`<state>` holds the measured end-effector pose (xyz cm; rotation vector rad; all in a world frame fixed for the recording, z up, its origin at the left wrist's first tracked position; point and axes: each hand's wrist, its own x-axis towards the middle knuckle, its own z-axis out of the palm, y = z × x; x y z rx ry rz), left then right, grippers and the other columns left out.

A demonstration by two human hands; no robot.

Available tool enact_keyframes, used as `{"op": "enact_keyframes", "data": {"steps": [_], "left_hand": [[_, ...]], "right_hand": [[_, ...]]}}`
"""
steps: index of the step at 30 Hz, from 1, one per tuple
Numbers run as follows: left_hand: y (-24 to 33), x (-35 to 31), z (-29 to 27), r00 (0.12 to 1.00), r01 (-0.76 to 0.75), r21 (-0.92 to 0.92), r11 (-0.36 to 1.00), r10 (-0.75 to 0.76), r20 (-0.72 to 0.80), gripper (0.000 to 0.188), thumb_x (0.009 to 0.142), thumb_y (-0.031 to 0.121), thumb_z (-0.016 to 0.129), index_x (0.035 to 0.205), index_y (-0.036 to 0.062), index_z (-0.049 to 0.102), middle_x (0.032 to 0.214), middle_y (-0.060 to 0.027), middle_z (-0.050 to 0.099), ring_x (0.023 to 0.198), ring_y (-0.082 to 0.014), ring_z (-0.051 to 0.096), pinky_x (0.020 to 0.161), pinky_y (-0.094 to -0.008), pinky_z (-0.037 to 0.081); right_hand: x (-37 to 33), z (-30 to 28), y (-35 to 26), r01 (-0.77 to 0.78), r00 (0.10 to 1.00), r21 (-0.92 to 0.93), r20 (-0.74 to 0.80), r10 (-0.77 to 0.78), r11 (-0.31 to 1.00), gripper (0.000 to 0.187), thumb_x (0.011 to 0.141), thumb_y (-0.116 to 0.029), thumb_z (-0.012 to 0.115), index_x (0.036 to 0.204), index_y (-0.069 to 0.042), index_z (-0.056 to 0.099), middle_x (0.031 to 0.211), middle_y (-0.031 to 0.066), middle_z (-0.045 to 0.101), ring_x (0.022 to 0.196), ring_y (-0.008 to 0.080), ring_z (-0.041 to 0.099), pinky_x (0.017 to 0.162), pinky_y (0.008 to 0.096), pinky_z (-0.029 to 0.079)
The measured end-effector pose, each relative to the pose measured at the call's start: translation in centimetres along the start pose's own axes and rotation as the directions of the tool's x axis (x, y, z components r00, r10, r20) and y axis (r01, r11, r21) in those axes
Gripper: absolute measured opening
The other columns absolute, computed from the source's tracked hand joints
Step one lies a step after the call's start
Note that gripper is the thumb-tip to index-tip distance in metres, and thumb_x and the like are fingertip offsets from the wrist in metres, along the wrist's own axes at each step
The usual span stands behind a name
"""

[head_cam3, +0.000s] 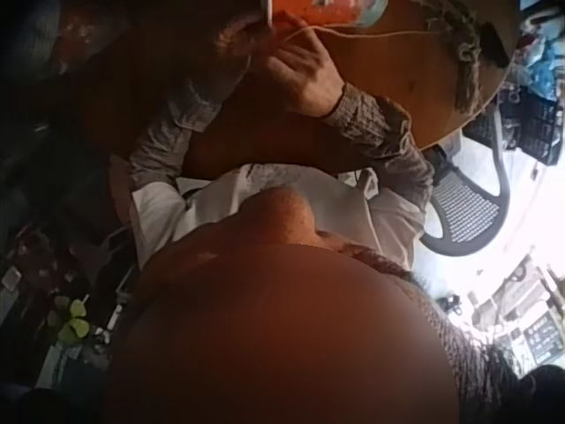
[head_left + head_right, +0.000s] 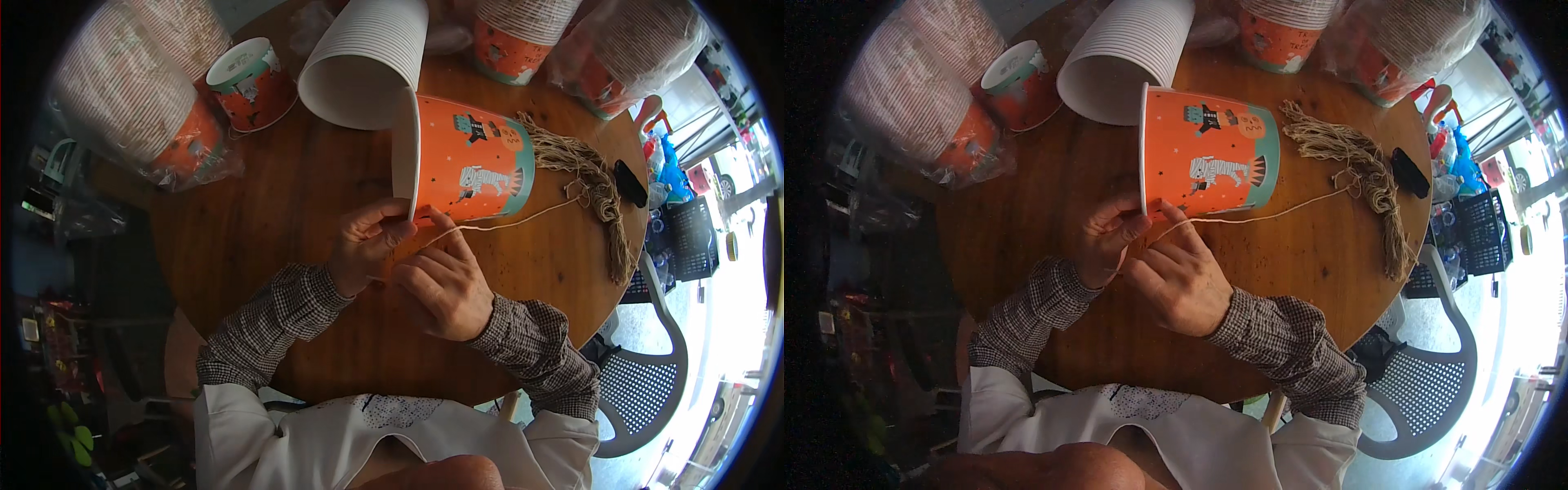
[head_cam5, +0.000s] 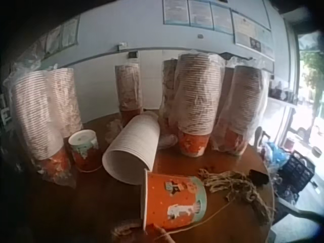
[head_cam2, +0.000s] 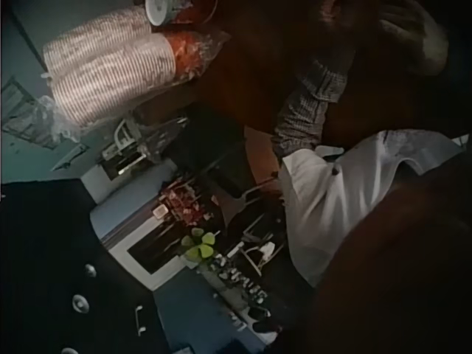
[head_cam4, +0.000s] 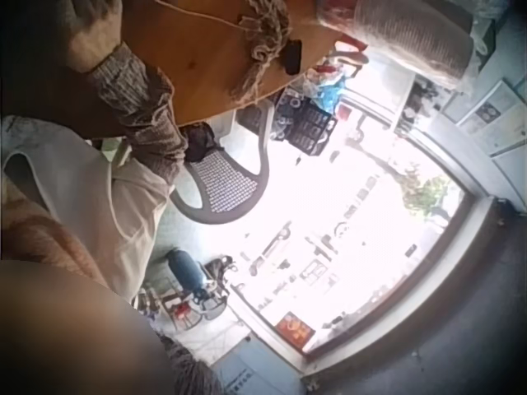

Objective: Attaching and tying strings to pre-punched holes in paper cups.

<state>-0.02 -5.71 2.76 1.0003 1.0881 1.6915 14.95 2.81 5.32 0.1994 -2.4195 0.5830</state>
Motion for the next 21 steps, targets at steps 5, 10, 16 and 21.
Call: {"op": "enact_keyframes", "data": {"steps": [5,10,16,21], "left_hand": [[-0.8,0.4,-0.1,1.000,0.021,-0.153,0.988,-0.020,0.012,0.026,0.094,0.009,0.057,0.117,-0.0029,0.054,0.110,-0.0085,0.062,0.104,-0.0137,0.058,0.093,-0.0282,0.046],[-0.9,0.3,-0.1,1.000,-0.018,-0.166,0.986,0.018,0.000,0.024,0.095,0.010,0.056,0.115,-0.0028,0.055,0.108,-0.0082,0.062,0.102,-0.0136,0.058,0.092,-0.0278,0.046],[-0.3,0.5,0.6,0.997,0.072,-0.226,0.972,-0.078,-0.018,0.024,0.095,0.010,0.055,0.115,-0.0031,0.055,0.108,-0.0083,0.063,0.103,-0.0131,0.058,0.092,-0.0281,0.047],[-1.3,-0.1,0.2,0.990,0.037,-0.042,0.998,-0.043,-0.137,0.023,0.094,0.013,0.058,0.111,-0.0022,0.058,0.100,-0.0044,0.062,0.091,-0.0083,0.056,0.081,-0.0226,0.045]], "right_hand": [[0.0,0.0,0.1,-0.028,0.999,0.025,-0.016,0.028,0.999,0.028,0.061,-0.001,0.062,0.087,-0.003,0.054,0.073,0.0044,0.054,0.072,0.0219,0.061,0.110,0.0593,0.026],[0.1,-0.1,-0.1,-0.007,1.000,0.028,-0.016,0.008,1.000,0.029,0.060,-0.001,0.063,0.088,-0.004,0.054,0.073,0.0053,0.054,0.073,0.0216,0.061,0.110,0.0589,0.027],[0.0,-0.1,-0.3,-0.015,1.000,-0.030,0.009,0.015,0.999,0.032,0.060,-0.002,0.062,0.091,-0.004,0.054,0.074,0.0051,0.053,0.076,0.0244,0.061,0.108,0.0583,0.029],[0.8,-2.0,0.4,0.091,0.978,-0.033,-0.187,-0.096,0.995,0.030,0.061,-0.002,0.065,0.089,-0.005,0.055,0.085,0.0068,0.061,0.076,0.0260,0.060,0.098,0.0517,0.039]]}}
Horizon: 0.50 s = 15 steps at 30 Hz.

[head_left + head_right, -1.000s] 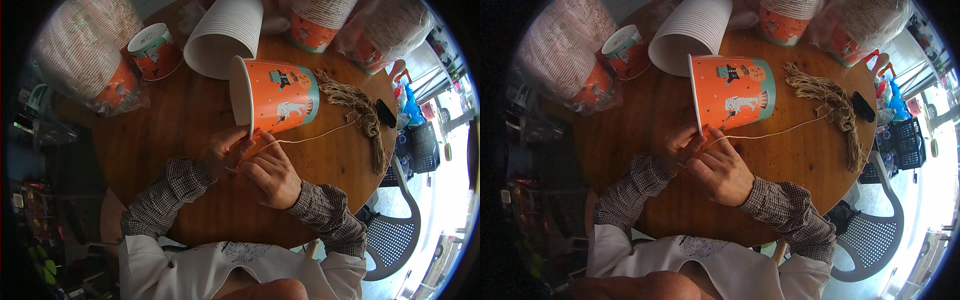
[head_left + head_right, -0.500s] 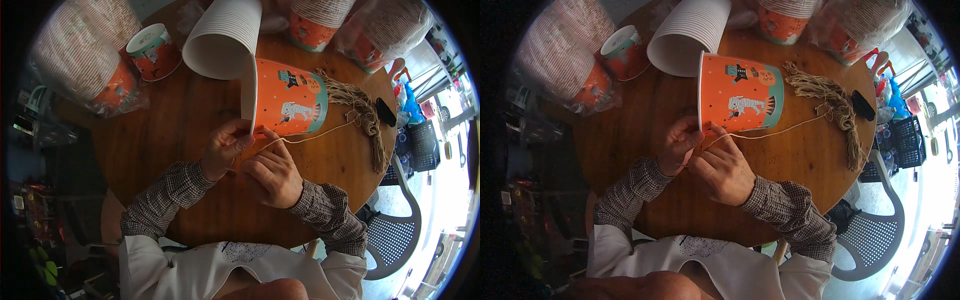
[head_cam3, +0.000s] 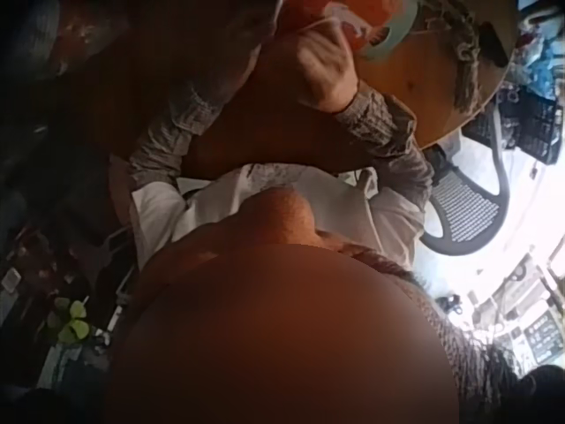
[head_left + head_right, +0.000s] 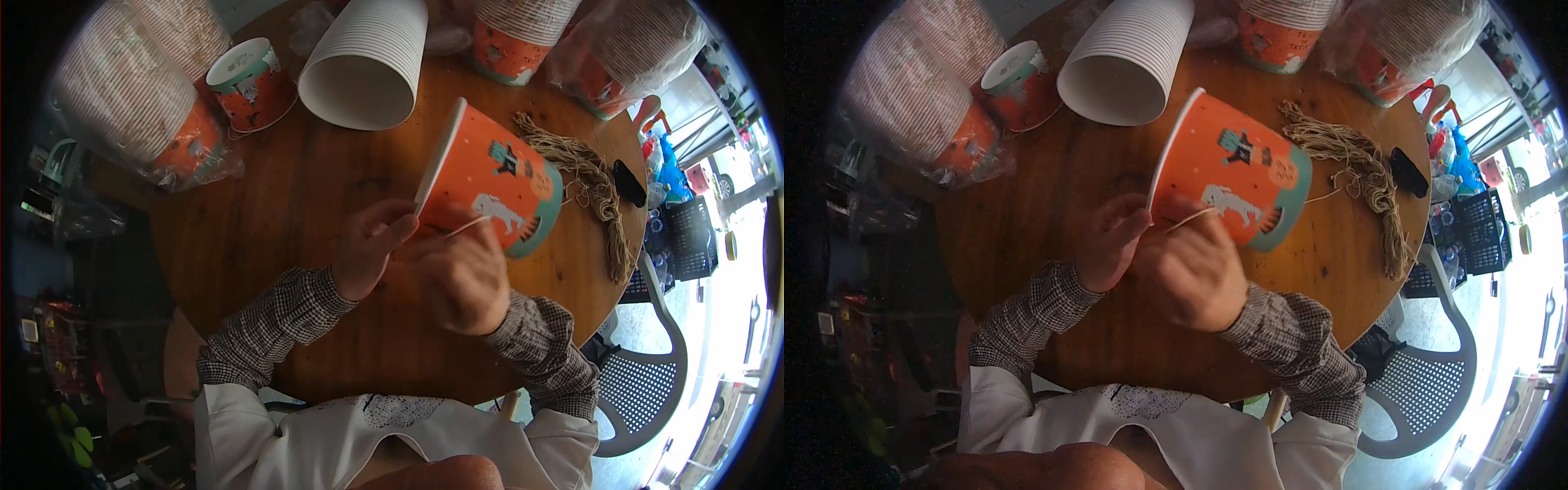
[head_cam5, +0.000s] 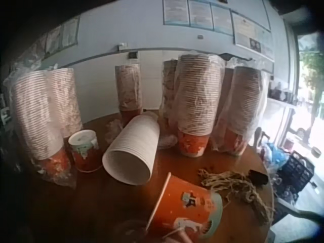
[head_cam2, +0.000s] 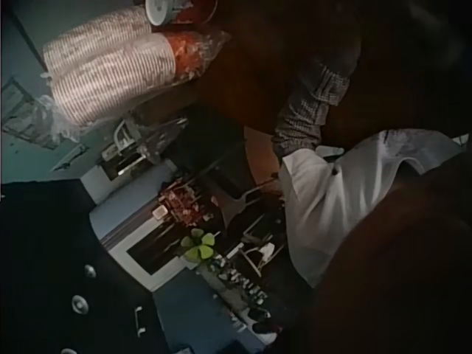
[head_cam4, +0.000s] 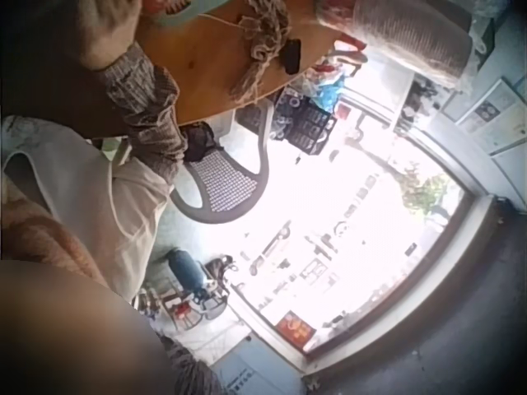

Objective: Attaching and tying strings to pre-punched holes in paper cups.

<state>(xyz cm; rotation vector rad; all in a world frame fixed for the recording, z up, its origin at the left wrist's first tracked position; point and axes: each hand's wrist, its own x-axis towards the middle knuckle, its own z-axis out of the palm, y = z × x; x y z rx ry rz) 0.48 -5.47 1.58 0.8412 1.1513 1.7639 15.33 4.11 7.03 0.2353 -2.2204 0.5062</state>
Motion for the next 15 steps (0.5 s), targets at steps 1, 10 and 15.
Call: {"op": "enact_keyframes", "data": {"steps": [1,10,15], "left_hand": [[0.1,-0.1,0.1,1.000,-0.001,-0.003,1.000,0.001,-0.001,0.023,0.094,0.013,0.058,0.111,-0.0022,0.058,0.100,-0.0044,0.062,0.091,-0.0083,0.056,0.081,-0.0226,0.045],[1.1,-0.9,2.0,0.998,-0.042,-0.022,0.999,0.043,0.056,0.021,0.094,0.016,0.059,0.108,0.0005,0.058,0.090,0.0029,0.057,0.078,-0.0030,0.048,0.070,-0.0190,0.041],[0.9,-1.3,1.9,0.999,0.017,0.101,0.995,-0.020,0.028,0.020,0.094,0.016,0.058,0.108,0.0010,0.057,0.086,0.0037,0.054,0.075,-0.0017,0.046,0.064,-0.0184,0.038]], "right_hand": [[0.5,-1.0,0.3,-0.018,0.997,-0.027,-0.070,0.016,0.999,0.025,0.066,0.003,0.064,0.088,-0.004,0.055,0.092,0.0099,0.064,0.076,0.0259,0.059,0.089,0.0466,0.043],[-0.3,-1.0,2.3,-0.196,0.930,0.142,-0.287,0.230,0.970,0.020,0.078,0.011,0.058,0.092,-0.002,0.053,0.090,0.0128,0.065,0.080,0.0246,0.059,0.088,0.0415,0.043],[-0.3,-1.4,2.5,-0.231,0.928,0.222,-0.243,0.283,0.947,0.018,0.081,0.009,0.057,0.094,-0.003,0.054,0.090,0.0114,0.065,0.084,0.0244,0.060,0.099,0.0462,0.039]]}}
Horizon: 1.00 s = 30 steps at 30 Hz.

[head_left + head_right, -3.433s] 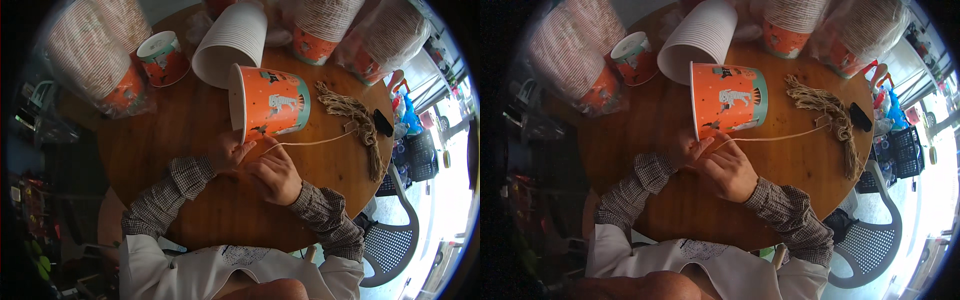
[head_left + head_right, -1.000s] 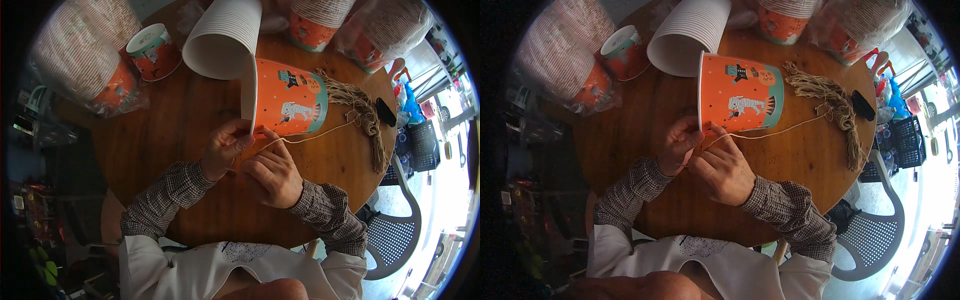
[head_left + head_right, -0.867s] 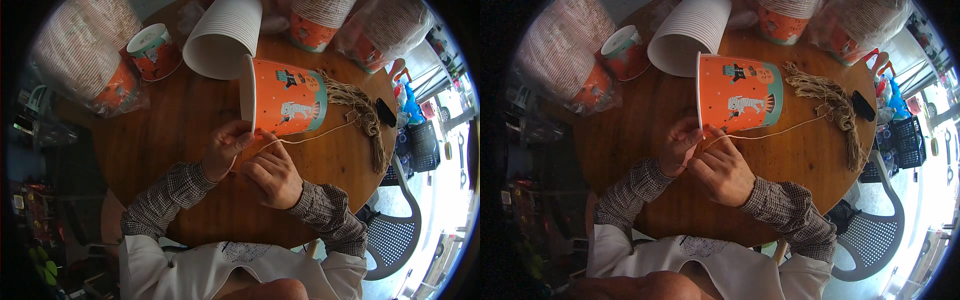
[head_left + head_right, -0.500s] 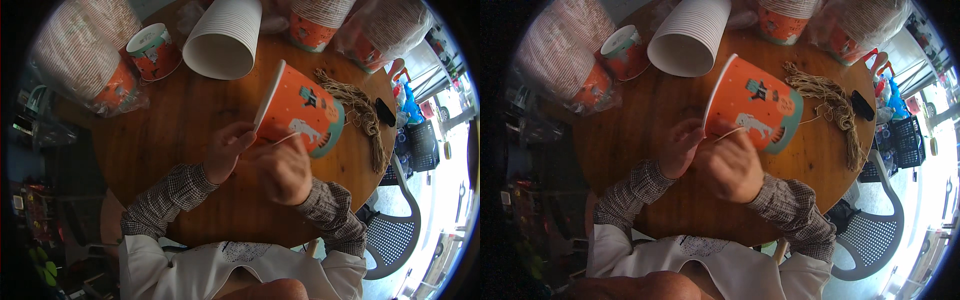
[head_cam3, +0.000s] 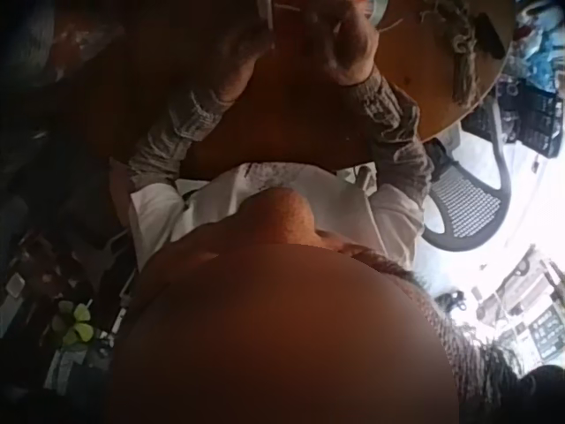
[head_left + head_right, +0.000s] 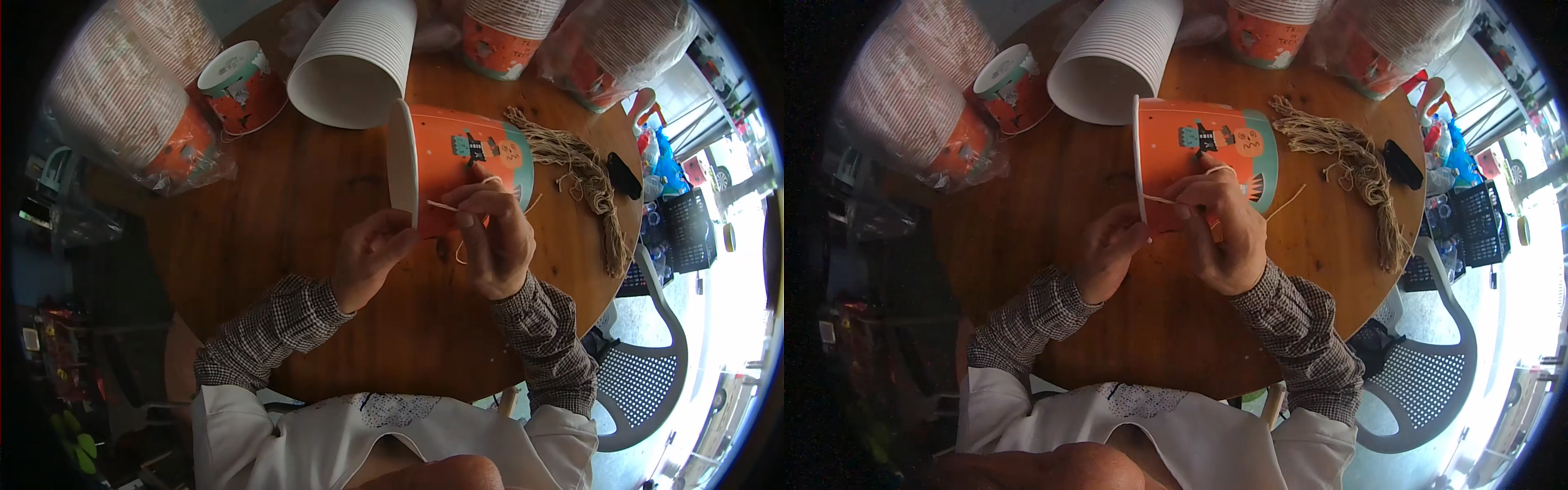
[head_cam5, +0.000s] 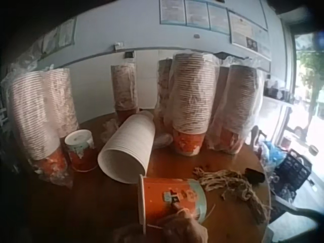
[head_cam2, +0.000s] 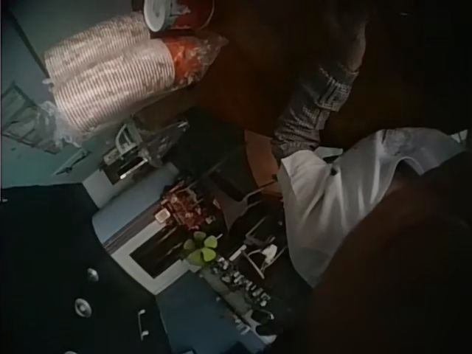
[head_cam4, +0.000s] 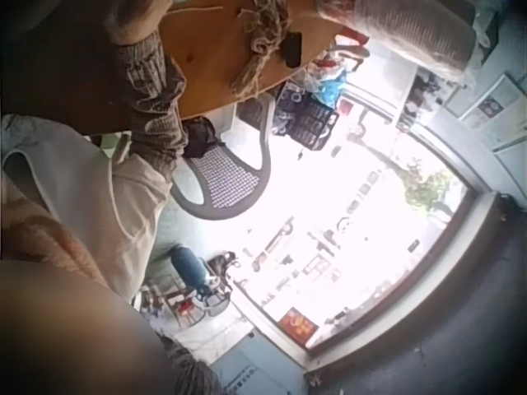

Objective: Attaching and tying strings to pre-punched holes in paper cups.

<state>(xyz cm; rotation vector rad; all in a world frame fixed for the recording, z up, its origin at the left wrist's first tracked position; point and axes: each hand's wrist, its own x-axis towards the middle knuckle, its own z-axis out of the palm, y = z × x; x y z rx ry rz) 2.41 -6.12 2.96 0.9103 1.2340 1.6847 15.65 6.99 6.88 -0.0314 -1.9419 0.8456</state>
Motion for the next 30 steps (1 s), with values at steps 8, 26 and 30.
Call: {"op": "enact_keyframes", "data": {"steps": [8,26,30], "left_hand": [[-0.6,0.3,0.4,0.999,-0.014,0.071,0.997,0.012,0.031,0.017,0.095,0.015,0.055,0.107,0.0026,0.057,0.085,0.0046,0.053,0.074,-0.0020,0.044,0.065,-0.0189,0.037],[-0.8,3.9,-2.1,0.998,-0.060,-0.065,0.996,0.059,-0.029,0.022,0.095,0.023,0.055,0.100,0.0019,0.059,0.080,0.0039,0.050,0.074,-0.0044,0.044,0.068,-0.0219,0.038],[-0.3,4.0,-2.8,0.998,-0.014,-0.048,0.999,0.017,0.052,0.027,0.095,0.028,0.054,0.097,0.0019,0.059,0.080,0.0030,0.050,0.076,-0.0049,0.044,0.070,-0.0224,0.039]], "right_hand": [[-0.4,-0.1,0.4,-0.099,0.995,0.075,0.015,0.098,0.992,0.015,0.082,0.006,0.058,0.093,-0.003,0.054,0.090,0.0098,0.064,0.081,0.0215,0.060,0.102,0.0472,0.037],[-2.5,3.2,0.1,0.135,0.927,-0.019,0.356,-0.119,0.991,0.019,0.071,0.003,0.063,0.088,-0.004,0.056,0.073,0.0065,0.055,0.072,0.0268,0.058,0.106,0.0565,0.032],[-3.0,3.4,0.7,0.280,0.864,-0.198,0.479,-0.157,0.939,0.030,0.065,-0.008,0.068,0.092,-0.004,0.055,0.074,0.0050,0.055,0.080,0.0241,0.061,0.103,0.0547,0.035]]}}
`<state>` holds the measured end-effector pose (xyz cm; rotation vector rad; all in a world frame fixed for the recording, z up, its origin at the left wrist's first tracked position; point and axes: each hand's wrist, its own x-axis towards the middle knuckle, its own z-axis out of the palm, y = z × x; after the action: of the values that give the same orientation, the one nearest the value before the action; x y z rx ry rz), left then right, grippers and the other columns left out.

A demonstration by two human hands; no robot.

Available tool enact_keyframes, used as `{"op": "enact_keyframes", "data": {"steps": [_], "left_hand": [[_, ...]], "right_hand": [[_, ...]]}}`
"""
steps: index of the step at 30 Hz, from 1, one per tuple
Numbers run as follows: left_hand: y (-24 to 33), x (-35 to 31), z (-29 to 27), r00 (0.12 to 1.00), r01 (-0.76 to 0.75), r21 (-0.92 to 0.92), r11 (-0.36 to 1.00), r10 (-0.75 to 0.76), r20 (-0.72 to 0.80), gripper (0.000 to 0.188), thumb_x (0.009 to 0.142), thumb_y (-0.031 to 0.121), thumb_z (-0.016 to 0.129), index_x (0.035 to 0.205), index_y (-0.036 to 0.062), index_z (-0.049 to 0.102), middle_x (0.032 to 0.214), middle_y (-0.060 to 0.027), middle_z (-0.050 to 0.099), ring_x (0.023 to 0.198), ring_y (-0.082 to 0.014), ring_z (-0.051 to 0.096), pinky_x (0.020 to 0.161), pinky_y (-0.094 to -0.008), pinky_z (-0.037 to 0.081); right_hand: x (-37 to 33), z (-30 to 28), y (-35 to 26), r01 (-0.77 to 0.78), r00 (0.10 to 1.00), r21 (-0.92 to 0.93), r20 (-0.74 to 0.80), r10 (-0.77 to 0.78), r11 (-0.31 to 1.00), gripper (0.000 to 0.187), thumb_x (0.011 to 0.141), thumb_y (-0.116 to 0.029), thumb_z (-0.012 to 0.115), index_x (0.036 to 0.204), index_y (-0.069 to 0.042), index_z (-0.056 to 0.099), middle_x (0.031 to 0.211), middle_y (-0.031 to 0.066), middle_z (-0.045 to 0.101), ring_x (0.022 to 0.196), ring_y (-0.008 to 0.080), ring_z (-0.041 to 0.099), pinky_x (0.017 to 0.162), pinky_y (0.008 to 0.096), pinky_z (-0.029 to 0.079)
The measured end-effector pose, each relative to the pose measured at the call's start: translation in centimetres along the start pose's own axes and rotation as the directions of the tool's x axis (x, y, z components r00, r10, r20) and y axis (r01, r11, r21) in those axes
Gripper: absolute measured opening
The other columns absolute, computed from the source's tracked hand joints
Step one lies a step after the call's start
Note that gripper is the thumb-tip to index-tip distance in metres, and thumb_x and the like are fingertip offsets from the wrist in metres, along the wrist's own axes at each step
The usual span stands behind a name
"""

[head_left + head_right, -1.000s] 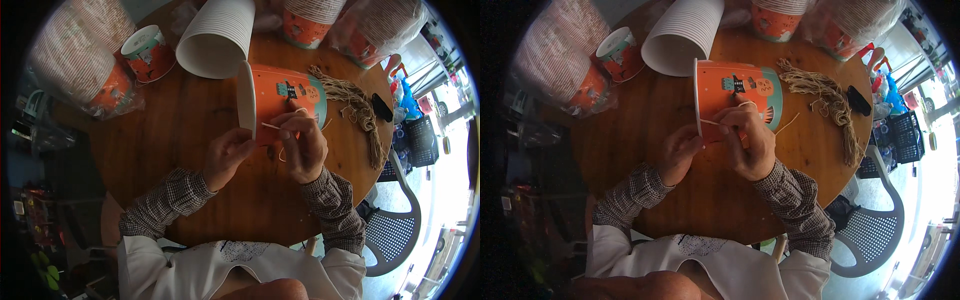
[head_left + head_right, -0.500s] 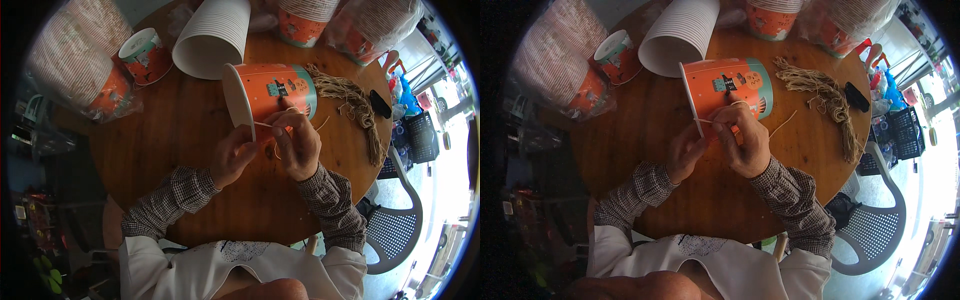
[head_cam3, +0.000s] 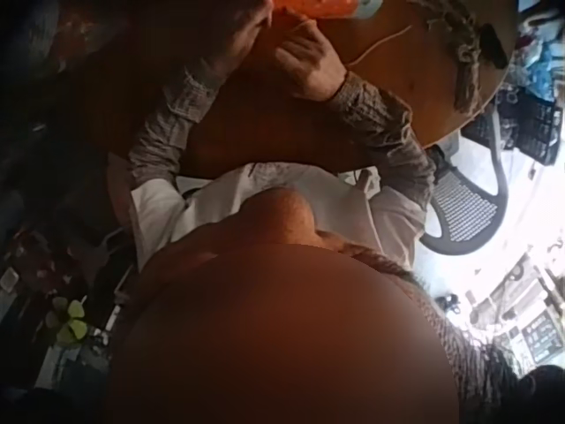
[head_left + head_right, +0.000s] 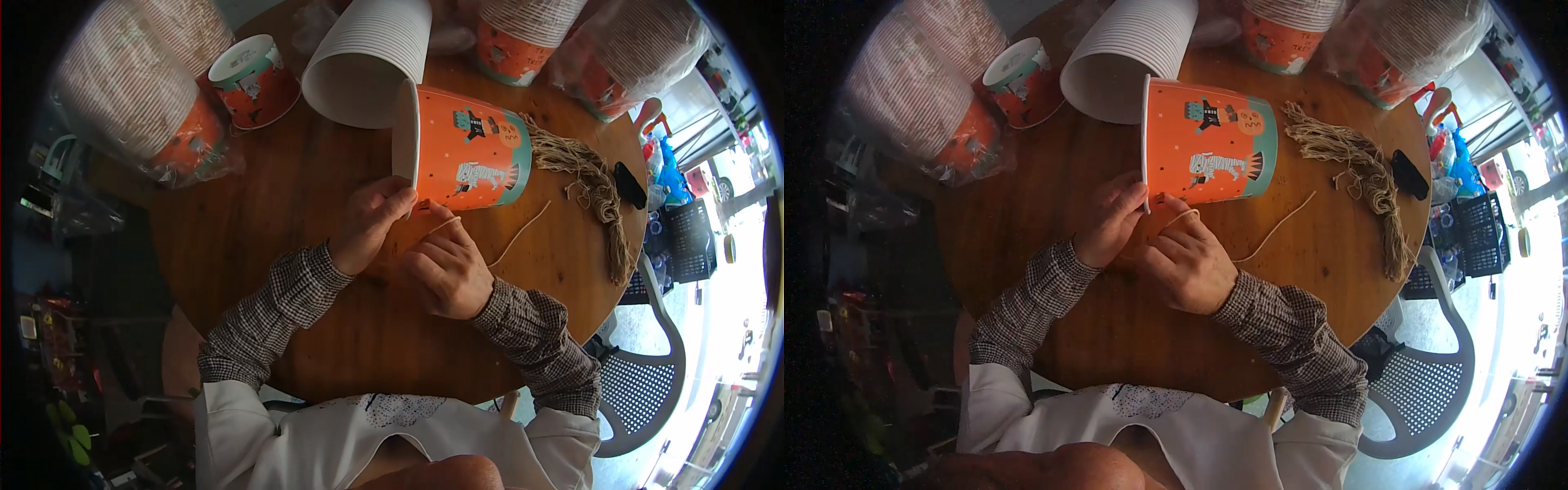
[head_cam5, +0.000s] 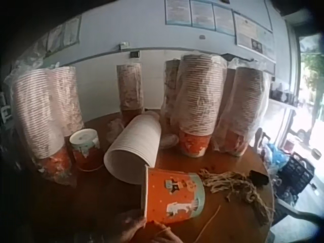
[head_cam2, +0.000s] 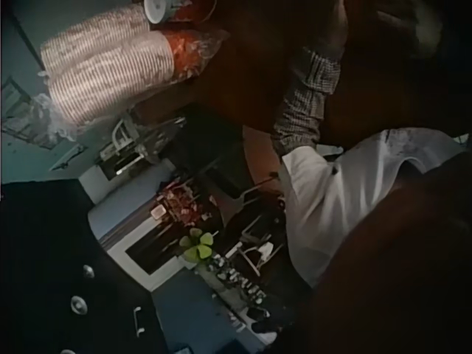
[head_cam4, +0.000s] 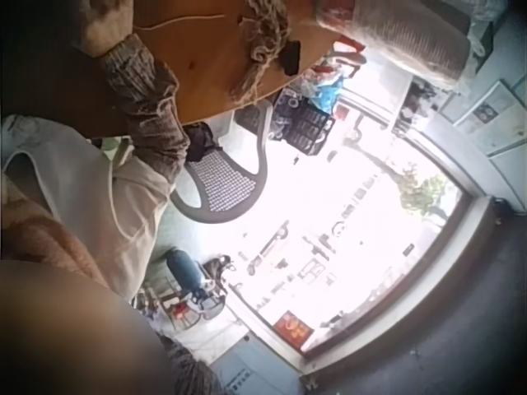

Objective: Attaching and tying strings to pre-punched holes in paper cups.

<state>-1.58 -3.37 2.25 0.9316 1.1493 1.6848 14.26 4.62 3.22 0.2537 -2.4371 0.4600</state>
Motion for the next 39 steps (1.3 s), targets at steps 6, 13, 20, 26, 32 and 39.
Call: {"op": "enact_keyframes", "data": {"steps": [6,13,20,26,32,39], "left_hand": [[0.4,0.1,-0.2,0.997,0.032,-0.007,0.999,-0.031,0.076,0.027,0.095,0.029,0.054,0.094,0.0020,0.059,0.081,0.0023,0.051,0.077,-0.0062,0.045,0.073,-0.0231,0.039],[0.2,0.1,-0.5,0.998,0.000,0.046,0.999,-0.003,0.058,0.026,0.095,0.028,0.054,0.095,0.0021,0.059,0.083,0.0020,0.052,0.078,-0.0062,0.045,0.074,-0.0237,0.040],[0.5,-0.2,0.1,1.000,0.008,-0.026,1.000,-0.008,-0.005,0.025,0.096,0.027,0.055,0.095,0.0017,0.061,0.080,0.0037,0.050,0.076,-0.0055,0.044,0.072,-0.0226,0.039],[0.8,-0.4,-0.2,0.999,-0.029,0.080,0.996,0.031,-0.022,0.025,0.095,0.025,0.057,0.094,0.0009,0.063,0.079,0.0037,0.053,0.076,-0.0051,0.047,0.072,-0.0223,0.040],[1.3,-1.2,1.0,0.995,-0.046,0.127,0.991,0.056,-0.083,0.023,0.095,0.021,0.059,0.099,-0.0005,0.064,0.086,0.0012,0.060,0.081,-0.0047,0.053,0.073,-0.0209,0.044],[1.1,-1.3,1.5,0.993,-0.070,0.151,0.986,0.084,-0.086,0.024,0.096,0.022,0.056,0.105,0.0006,0.061,0.082,0.0030,0.055,0.077,-0.0039,0.048,0.068,-0.0196,0.040]], "right_hand": [[0.9,-0.4,0.0,0.077,0.997,-0.208,0.017,-0.075,0.975,0.026,0.066,-0.016,0.064,0.088,-0.004,0.055,0.075,0.0040,0.056,0.078,0.0211,0.060,0.096,0.0460,0.042],[1.0,-0.5,0.1,0.158,0.983,-0.158,0.121,-0.140,0.975,0.019,0.062,-0.007,0.063,0.078,-0.005,0.054,0.067,0.0024,0.053,0.064,0.0206,0.056,0.081,0.0357,0.045],[0.8,-0.4,0.3,0.093,0.995,-0.162,-0.011,-0.096,0.982,0.024,0.064,-0.011,0.064,0.085,-0.003,0.055,0.076,0.0081,0.059,0.076,0.0237,0.062,0.095,0.0455,0.044],[0.4,-0.9,-0.1,-0.036,0.999,0.206,0.006,0.036,0.978,0.024,0.068,-0.003,0.068,0.089,-0.002,0.057,0.078,0.0117,0.060,0.074,0.0283,0.062,0.077,0.0416,0.051],[0.8,-2.0,-0.1,-0.280,0.894,0.176,-0.309,0.323,0.944,0.015,0.077,0.004,0.063,0.089,-0.002,0.055,0.079,0.0103,0.061,0.061,0.0242,0.061,0.054,0.0316,0.047],[0.9,-2.0,0.0,-0.341,0.879,0.118,-0.311,0.361,0.932,0.016,0.077,0.003,0.064,0.087,-0.003,0.053,0.078,0.0100,0.061,0.061,0.0250,0.060,0.054,0.0331,0.047]]}}
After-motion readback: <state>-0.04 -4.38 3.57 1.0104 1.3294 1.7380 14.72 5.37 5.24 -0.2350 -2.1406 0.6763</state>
